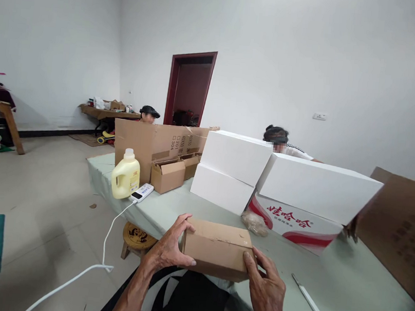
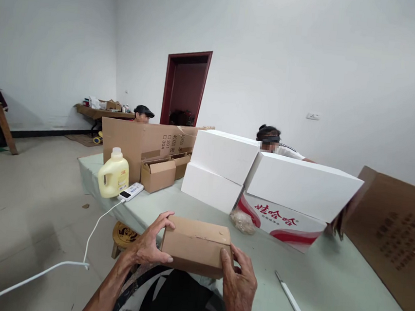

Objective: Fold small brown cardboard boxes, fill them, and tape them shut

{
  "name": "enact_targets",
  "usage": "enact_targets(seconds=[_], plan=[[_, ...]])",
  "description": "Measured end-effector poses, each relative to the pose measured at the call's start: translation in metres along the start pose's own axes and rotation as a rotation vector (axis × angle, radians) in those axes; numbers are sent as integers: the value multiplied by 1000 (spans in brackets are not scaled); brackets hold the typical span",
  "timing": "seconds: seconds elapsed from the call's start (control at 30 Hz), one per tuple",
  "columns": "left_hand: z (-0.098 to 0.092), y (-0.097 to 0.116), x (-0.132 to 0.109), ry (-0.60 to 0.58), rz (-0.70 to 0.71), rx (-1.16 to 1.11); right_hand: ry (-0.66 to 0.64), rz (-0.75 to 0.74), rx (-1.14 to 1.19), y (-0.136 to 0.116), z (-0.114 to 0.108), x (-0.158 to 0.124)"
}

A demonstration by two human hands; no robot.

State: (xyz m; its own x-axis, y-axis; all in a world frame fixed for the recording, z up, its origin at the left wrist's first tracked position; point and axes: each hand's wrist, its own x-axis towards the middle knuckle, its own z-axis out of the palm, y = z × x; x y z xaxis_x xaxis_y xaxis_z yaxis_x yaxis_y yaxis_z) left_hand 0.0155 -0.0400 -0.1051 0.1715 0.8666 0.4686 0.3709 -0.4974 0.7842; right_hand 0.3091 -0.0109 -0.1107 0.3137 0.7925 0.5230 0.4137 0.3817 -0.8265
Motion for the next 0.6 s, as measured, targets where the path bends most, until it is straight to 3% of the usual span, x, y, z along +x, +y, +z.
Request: enact_targets(seconds=[0.33, 0.6], plan=[[-6, -15, -3, -33, -13, -94, 28, -52, -21, 1, 6, 0], [-7, -10, -1, -47, -11, -73, 45, -42, -26, 2, 8, 1]])
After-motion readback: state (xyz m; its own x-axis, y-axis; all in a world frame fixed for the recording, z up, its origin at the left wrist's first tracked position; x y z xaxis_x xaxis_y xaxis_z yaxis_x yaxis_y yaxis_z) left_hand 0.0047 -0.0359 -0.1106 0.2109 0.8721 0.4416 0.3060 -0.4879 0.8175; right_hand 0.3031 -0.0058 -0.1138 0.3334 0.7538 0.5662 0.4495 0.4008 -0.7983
